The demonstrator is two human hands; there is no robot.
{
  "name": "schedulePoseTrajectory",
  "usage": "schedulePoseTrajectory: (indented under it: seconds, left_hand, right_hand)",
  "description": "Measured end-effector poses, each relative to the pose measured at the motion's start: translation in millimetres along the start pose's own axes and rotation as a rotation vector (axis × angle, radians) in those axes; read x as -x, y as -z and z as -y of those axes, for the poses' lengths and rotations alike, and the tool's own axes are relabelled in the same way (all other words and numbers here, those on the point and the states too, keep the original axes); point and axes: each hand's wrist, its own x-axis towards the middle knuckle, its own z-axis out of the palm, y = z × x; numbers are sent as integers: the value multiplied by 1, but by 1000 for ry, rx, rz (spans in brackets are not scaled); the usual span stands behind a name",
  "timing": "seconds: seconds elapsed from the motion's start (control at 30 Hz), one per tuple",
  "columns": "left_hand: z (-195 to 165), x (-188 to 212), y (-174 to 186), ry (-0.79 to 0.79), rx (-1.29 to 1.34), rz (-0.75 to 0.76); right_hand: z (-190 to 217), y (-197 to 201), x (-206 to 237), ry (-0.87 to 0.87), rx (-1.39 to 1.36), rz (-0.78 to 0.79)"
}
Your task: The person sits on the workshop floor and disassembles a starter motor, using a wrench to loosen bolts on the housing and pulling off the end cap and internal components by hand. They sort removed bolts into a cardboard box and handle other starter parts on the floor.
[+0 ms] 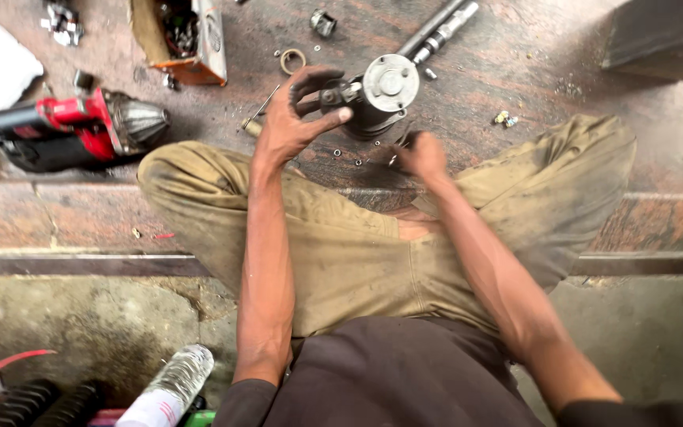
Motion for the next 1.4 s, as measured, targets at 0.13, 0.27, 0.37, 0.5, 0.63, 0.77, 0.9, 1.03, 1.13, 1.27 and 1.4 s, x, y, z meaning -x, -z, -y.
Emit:
schedulePoseTrajectory:
  seconds: [0.13, 0.27, 0.37, 0.5, 0.63, 0.77, 0.9, 1.03, 1.13, 1.27, 1.4]
  left_hand:
    - [0, 1, 0, -68, -139, -14]
    - [0, -1, 0, -118, -215, -2]
    - [-3, -2, -2, -114, -229, -35]
    - [-14, 0, -11, -374, -335, -171]
    - [-25, 2, -30, -600, -400, -207]
    - [-24, -1, -44, -556, -417, -243]
    - [-18, -9, -45, -552, -392, -256]
    - [-15, -13, -49, -593, -601, -302]
    - [-15, -12, -54, -572, -570, -219]
    - [-18, -9, -47, -500, -577, -247]
    - [-24, 0, -32, -541, -535, -295]
  right_hand:
    - [10, 74, 56, 250, -331, -41]
    - [46, 149, 124, 443, -511, -179]
    - [82, 186, 147, 703, -1118, -76]
    - [122, 201, 141, 512, -1489, 54]
    - [139, 192, 121, 260, -1559, 47]
    - [145, 185, 115, 248, -1582, 143]
    - [154, 196, 129, 302, -1393, -61]
    - [158, 207, 143, 810, -198, -502]
    - [155, 198, 141, 837, 175, -531]
    - [149, 176, 123, 682, -309, -394]
    - [144, 174, 119, 717, -316, -396]
